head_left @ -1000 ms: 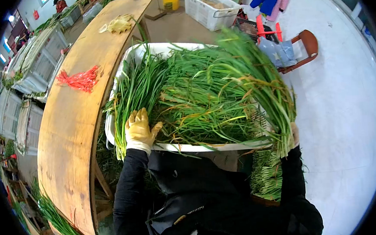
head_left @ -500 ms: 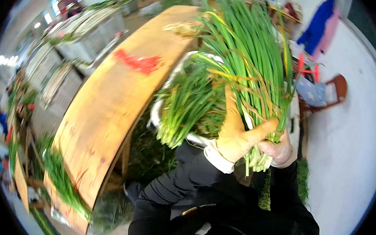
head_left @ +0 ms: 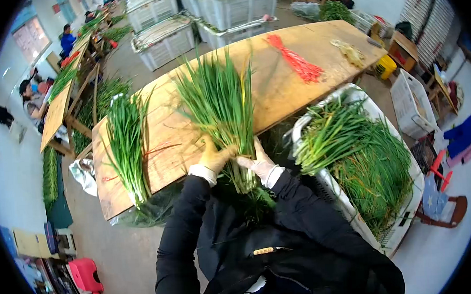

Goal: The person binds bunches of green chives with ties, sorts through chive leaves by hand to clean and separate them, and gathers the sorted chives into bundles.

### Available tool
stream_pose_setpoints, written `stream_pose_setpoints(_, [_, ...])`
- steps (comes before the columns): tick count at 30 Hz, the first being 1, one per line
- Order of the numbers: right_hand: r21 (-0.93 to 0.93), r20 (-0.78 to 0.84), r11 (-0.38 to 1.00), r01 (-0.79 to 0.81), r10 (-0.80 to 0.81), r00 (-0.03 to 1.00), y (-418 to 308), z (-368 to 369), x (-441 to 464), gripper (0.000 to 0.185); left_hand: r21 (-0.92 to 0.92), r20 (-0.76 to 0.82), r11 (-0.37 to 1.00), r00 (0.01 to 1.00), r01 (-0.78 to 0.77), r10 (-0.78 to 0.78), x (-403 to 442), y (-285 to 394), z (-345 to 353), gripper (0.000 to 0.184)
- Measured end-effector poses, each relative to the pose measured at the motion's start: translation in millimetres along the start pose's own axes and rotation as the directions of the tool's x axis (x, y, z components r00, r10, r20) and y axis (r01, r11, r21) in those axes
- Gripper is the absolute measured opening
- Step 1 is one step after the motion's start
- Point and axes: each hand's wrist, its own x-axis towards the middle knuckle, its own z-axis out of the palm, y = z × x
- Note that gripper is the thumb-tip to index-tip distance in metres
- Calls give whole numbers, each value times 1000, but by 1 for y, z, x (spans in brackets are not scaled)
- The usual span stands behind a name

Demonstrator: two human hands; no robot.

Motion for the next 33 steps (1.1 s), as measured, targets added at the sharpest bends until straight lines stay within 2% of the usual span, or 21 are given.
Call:
stream_pose_setpoints(1, [114,3,981,-154,155,988,9,3,-4,90,251,-23,968,1000,27,-22,0,-17,-11,82])
stream_pose_setpoints(2, [135,35,980,-148,145,989,6,5,-1,90,66,67,996,996,-63,58,6,-38,-20,82])
stream_pose_setpoints(3, [156,65,977,-146,137,988,-2,6,1,90,348,19,929,992,-123,124,12,-53,-29,79])
stream_pose_setpoints(5, [-165,88,958,-234,251,964,-32,2,4,83,451,159,874,980,-178,118,8,-27,-32,75])
stream_pose_setpoints(6, [-334,124,920,-208,261,957,-33,-7,9,77,657,151,753,985,-32,-89,16,-23,-46,64])
stream_pose_setpoints(7, [-493,158,855,-164,272,949,-35,-17,15,73,833,92,551,995,-54,-43,11,-5,-53,65])
stream_pose_setpoints(8, [-489,290,871,-35,200,936,-37,-30,23,65,685,63,723,982,86,-177,20,-5,-72,65])
stream_pose_setpoints(9, [-516,235,836,-186,346,908,-43,-47,28,57,498,65,833,948,241,-313,28,-4,-91,64])
stream_pose_setpoints(11, [-59,270,945,-321,325,906,-24,-107,50,41,228,-52,942,970,245,-239,35,-1,-119,69])
stream_pose_setpoints(12, [163,-7,841,-516,524,852,-32,-117,69,41,158,-226,975,967,158,-120,40,5,-119,70])
stream_pose_setpoints(13, [-22,-253,896,-444,425,869,-42,-114,78,53,107,-398,993,918,53,-6,46,12,-120,70])
stream_pose_setpoints(15, [124,-345,918,-378,397,851,-34,-127,110,69,38,-547,979,824,200,-147,70,7,-127,85])
stream_pose_setpoints(17, [381,-145,791,-479,563,814,-47,-117,142,72,-171,-458,945,826,279,-328,102,0,-118,93])
stream_pose_setpoints(18, [381,-144,790,-481,564,813,-45,-101,152,72,-107,-360,955,885,277,-296,127,-16,-123,83])
stream_pose_setpoints(19, [191,-124,873,-448,474,872,-40,-75,164,74,-40,-252,963,930,267,-268,145,-30,-126,72])
stream_pose_setpoints(21, [-191,-23,935,-298,300,954,-28,-33,182,79,-252,-250,890,862,381,-440,143,7,-72,75])
stream_pose_setpoints(23, [-296,120,858,-420,469,875,-19,-15,194,89,-277,-180,897,899,344,-400,141,10,-56,74])
stream_pose_setpoints(25, [-95,221,832,-546,552,804,-35,-10,173,96,-294,-53,862,893,414,-447,135,14,-45,69])
stream_pose_setpoints(29, [306,339,819,-486,384,859,-61,-13,136,37,-165,-15,985,998,-59,57,121,33,-21,54])
stream_pose_setpoints(31, [239,298,900,-366,291,909,-103,-12,127,35,-194,-60,979,997,-58,48,92,87,1,51])
stream_pose_setpoints(33, [322,453,947,4,-158,877,-168,-13,120,27,-250,77,946,969,-208,234,87,126,4,45])
